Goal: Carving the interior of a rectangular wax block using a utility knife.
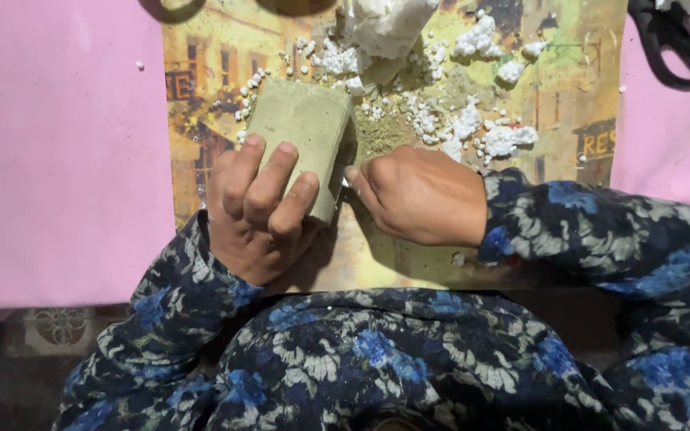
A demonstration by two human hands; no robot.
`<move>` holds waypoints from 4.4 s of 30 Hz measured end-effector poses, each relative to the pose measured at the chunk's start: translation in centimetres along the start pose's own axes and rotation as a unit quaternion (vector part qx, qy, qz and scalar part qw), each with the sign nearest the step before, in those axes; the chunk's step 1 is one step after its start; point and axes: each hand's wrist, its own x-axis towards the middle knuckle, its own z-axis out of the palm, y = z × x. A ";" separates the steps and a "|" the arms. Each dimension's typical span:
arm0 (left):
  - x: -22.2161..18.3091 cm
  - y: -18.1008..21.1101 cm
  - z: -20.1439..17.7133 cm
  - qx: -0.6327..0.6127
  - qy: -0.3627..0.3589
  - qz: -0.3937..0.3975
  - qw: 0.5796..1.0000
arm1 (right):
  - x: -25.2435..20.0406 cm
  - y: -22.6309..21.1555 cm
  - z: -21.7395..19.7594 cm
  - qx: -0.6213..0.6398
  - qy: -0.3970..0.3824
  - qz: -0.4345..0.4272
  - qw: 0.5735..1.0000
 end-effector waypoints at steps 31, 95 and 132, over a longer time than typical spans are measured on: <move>3.6 -2.3 -4.6 -0.227 -0.037 -0.174 0.957 | -0.8 0.1 -8.0 -0.041 0.031 -0.003 0.999; 11.4 -15.7 -0.5 -0.571 -0.357 0.020 0.739 | -0.5 -0.4 -8.8 -0.047 -0.037 0.010 0.998; 10.5 -12.2 0.7 -0.511 -0.186 0.032 0.839 | -1.6 0.1 -7.5 -0.212 0.101 -0.158 0.959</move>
